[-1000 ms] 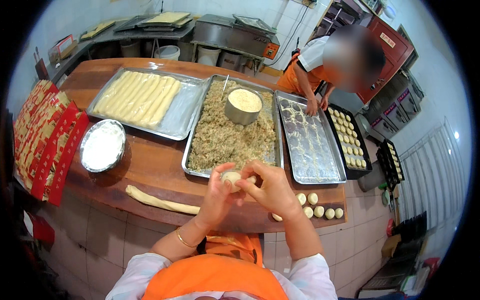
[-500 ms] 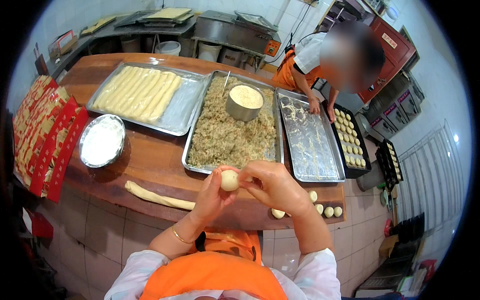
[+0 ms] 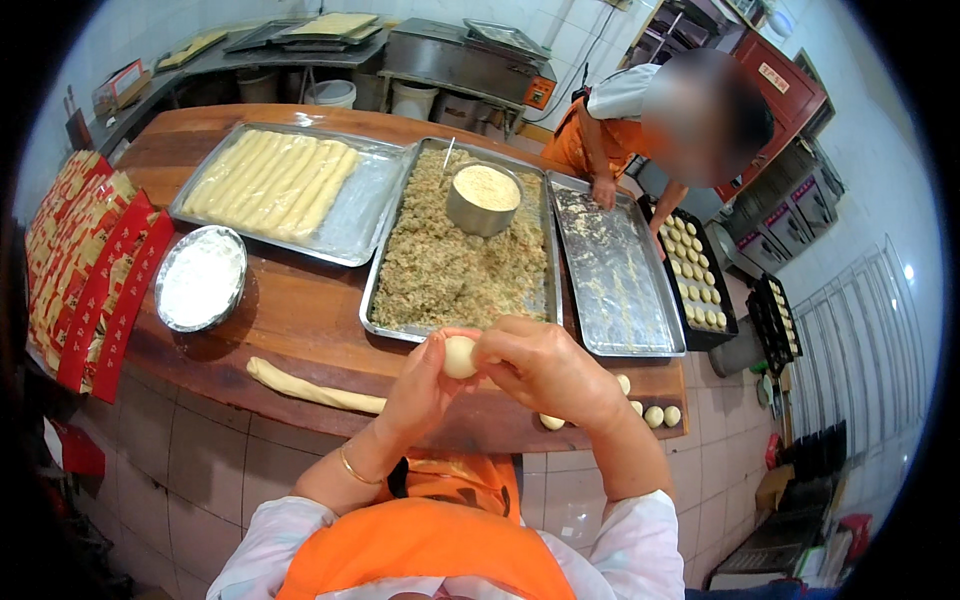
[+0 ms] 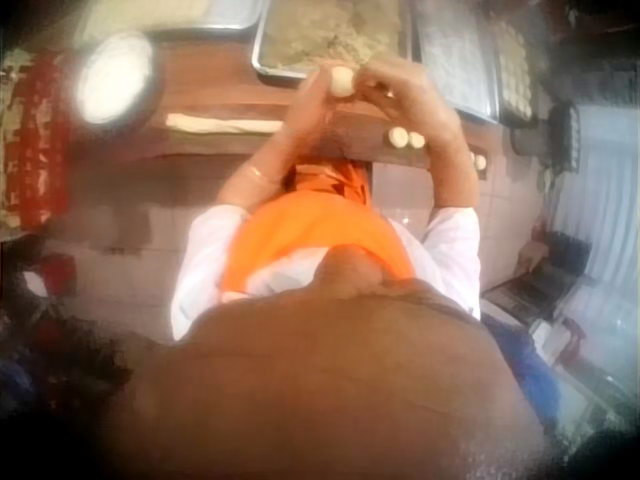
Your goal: The person prepares pastries by hand; they flatten dough balls, scoop portions of filling from a large tray into the dough, seal the dough around the filling, and arrange the finished pastries in rows on a metal baking tray.
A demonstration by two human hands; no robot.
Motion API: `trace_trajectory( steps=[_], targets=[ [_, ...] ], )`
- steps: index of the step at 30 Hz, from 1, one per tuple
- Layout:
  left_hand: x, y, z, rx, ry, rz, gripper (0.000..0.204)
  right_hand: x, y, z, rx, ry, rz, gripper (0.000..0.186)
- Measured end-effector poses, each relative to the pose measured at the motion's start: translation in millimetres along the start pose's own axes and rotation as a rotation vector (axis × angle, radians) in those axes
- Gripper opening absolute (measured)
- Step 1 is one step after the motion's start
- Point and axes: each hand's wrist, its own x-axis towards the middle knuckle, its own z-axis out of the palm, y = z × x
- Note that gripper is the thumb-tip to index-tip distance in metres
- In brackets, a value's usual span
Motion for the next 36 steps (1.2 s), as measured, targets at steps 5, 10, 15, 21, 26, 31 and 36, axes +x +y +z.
trace_trajectory(
  steps=[5, 10, 15, 21, 26, 31, 36],
  targets=[
    [-4.5, 15.2, 11.1, -0.349, 0.019, -0.087, 0.050, -4.0, -5.2, -1.1, 0.006, -0.012, 0.052, 0.012],
    [-4.3, -1.9, -2.8, -0.096, -0.097, 0.029, 0.047, -5.7, -4.0, -0.2, -0.062, -0.017, 0.011, 0.013],
    [-0.2, -16.0, 0.0, -0.005, 0.062, -0.011, 0.048, -12.2, -2.2, 8.1, -0.110, -0.005, -0.024, 0.014],
    [-8.4, -3.3, 5.1, -0.203, 0.028, -0.114, 0.049, -24.0, 5.5, 12.5, -0.210, -0.012, 0.003, 0.014],
    [-8.8, -33.9, -23.2, -0.117, -0.025, -0.068, 0.044, -29.9, 15.0, 21.6, -0.219, 0.028, -0.070, 0.012],
    [-7.0, -36.9, -12.1, -0.115, 0.125, -0.143, 0.052, -41.0, 21.5, 26.3, -0.203, -0.010, -0.007, 0.013],
    [-18.5, -19.5, -7.8, -0.075, 0.058, -0.195, 0.057, -46.0, 17.6, 19.1, -0.147, 0.006, -0.015, 0.018]
  ],
)
